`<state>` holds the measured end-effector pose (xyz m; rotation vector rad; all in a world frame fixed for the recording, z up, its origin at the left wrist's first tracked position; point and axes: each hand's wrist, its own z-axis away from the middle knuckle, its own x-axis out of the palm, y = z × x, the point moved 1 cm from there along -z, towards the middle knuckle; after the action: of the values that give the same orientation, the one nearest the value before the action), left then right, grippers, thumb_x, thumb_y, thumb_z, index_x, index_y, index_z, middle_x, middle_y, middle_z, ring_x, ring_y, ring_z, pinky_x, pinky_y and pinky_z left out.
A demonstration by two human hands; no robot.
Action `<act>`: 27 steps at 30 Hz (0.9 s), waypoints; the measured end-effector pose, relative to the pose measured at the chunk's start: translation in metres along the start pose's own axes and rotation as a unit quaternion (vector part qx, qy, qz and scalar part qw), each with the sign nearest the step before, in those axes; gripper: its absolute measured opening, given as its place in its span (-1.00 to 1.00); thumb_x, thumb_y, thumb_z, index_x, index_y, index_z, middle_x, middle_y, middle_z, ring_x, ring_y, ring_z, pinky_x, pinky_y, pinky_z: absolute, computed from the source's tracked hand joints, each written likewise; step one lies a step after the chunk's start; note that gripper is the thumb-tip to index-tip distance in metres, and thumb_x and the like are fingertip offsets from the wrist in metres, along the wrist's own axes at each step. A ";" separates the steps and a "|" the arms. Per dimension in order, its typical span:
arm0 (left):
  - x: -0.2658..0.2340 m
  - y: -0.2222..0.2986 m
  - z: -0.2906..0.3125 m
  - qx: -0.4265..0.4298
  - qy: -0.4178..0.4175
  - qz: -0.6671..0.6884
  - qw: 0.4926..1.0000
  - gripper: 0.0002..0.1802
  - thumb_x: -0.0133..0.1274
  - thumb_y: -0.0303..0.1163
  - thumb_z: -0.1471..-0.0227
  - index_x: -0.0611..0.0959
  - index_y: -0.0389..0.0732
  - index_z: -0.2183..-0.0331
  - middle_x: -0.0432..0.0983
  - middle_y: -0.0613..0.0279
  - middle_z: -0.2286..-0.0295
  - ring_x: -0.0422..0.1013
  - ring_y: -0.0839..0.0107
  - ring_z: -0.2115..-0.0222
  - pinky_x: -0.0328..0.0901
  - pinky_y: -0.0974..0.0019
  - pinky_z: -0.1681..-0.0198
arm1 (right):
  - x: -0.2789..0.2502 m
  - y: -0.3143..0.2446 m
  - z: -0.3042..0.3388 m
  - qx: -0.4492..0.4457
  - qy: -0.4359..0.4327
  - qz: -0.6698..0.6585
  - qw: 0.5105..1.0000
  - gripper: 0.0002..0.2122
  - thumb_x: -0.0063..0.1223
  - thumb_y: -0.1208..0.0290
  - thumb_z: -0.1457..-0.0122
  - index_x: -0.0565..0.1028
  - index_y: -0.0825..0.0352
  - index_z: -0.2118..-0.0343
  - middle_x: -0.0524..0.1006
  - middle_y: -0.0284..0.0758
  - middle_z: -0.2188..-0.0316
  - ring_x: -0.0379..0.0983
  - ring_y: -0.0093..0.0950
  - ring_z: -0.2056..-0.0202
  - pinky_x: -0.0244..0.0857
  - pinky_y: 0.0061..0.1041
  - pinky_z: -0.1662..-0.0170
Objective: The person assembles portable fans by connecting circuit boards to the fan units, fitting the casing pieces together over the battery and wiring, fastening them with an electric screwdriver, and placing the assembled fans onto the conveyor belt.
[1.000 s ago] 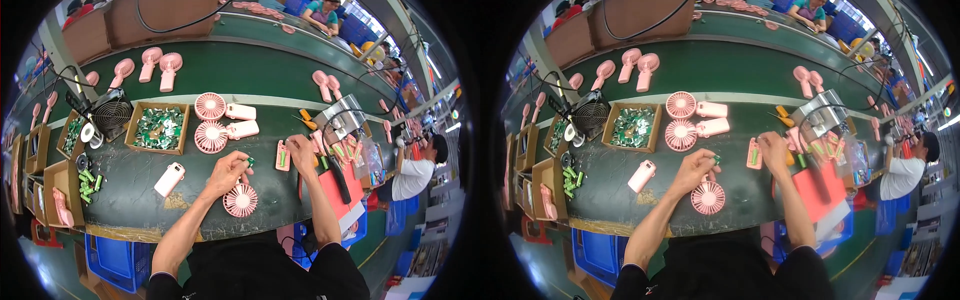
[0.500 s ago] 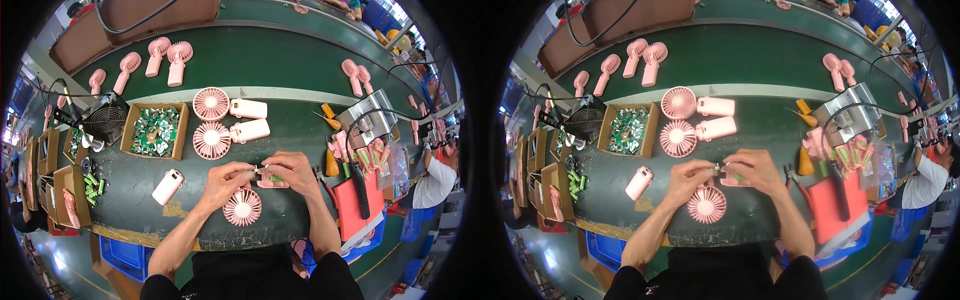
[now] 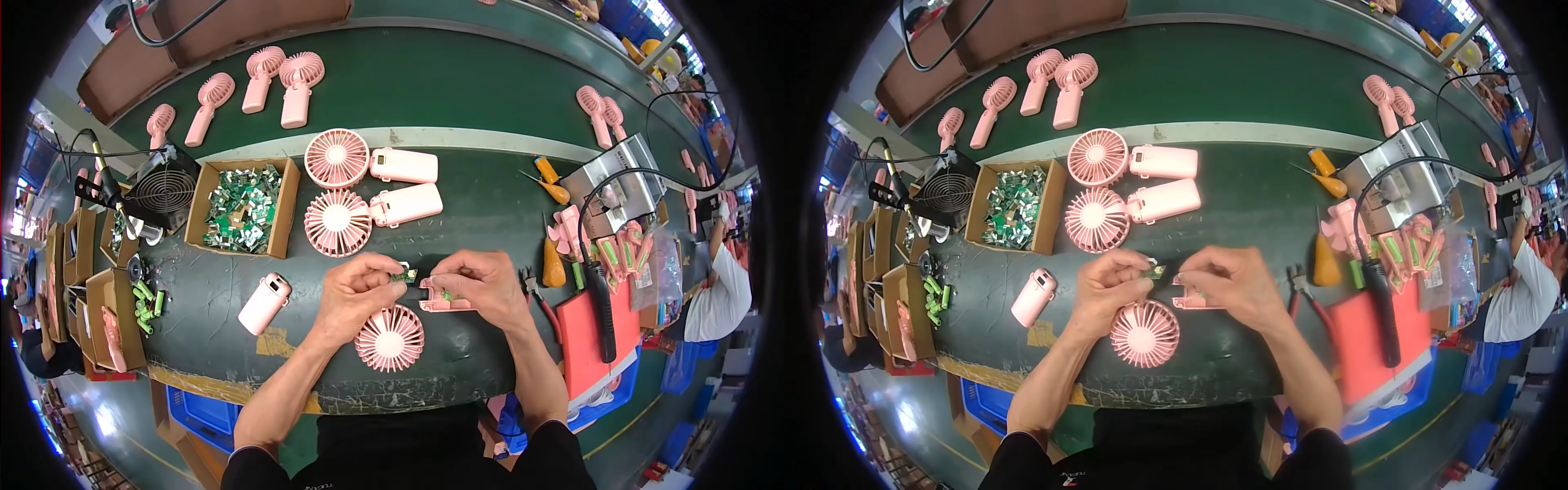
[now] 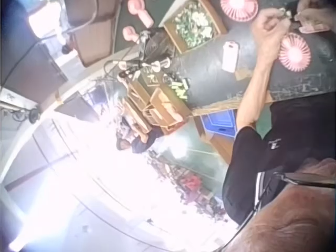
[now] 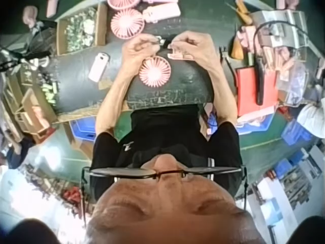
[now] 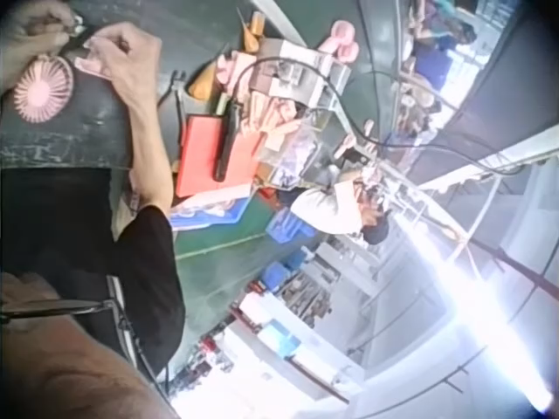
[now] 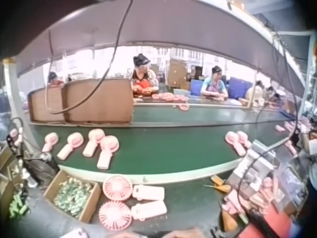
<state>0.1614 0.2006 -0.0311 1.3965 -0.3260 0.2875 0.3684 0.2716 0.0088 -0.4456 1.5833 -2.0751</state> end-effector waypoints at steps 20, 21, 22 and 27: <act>0.003 0.002 0.001 -0.019 0.006 -0.004 1.000 -0.73 0.07 -0.70 0.03 0.57 -0.36 0.21 0.46 0.31 0.57 0.29 0.70 0.63 0.11 0.58 0.63 | 0.018 0.008 0.001 0.010 -0.015 -0.120 0.993 -0.91 0.10 0.61 -0.13 0.52 0.49 0.31 0.55 -0.33 0.43 0.48 -0.66 0.41 0.43 -0.67 0.32; 0.005 0.003 0.001 -0.010 0.011 -0.037 0.999 -0.75 0.08 -0.70 0.03 0.57 -0.37 0.22 0.47 0.30 0.58 0.31 0.69 0.63 0.13 0.59 0.62 | 0.020 0.008 0.002 0.011 -0.015 -0.120 0.993 -0.91 0.10 0.61 -0.13 0.52 0.49 0.31 0.55 -0.33 0.43 0.48 -0.66 0.41 0.43 -0.67 0.32; 0.007 0.004 0.002 -0.011 0.010 -0.036 0.999 -0.75 0.08 -0.70 0.03 0.57 -0.37 0.22 0.47 0.30 0.58 0.31 0.69 0.63 0.13 0.59 0.62 | 0.022 0.007 0.003 0.008 -0.014 -0.117 0.993 -0.91 0.09 0.61 -0.13 0.52 0.49 0.30 0.55 -0.35 0.44 0.47 -0.66 0.40 0.42 -0.68 0.33; 0.010 0.005 0.003 -0.014 0.052 -0.041 0.998 -0.76 0.12 -0.67 0.02 0.58 -0.37 0.22 0.57 0.19 0.53 0.47 0.61 0.54 0.31 0.60 0.51 | 0.024 0.017 0.002 -0.035 -0.003 -0.068 0.997 -0.92 0.09 0.61 -0.13 0.53 0.47 0.32 0.54 -0.40 0.46 0.45 -0.71 0.41 0.36 -0.70 0.35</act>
<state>0.1684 0.1986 -0.0223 1.3578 -0.1861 0.2866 0.3521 0.2530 -0.0081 -0.6009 1.6682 -2.1198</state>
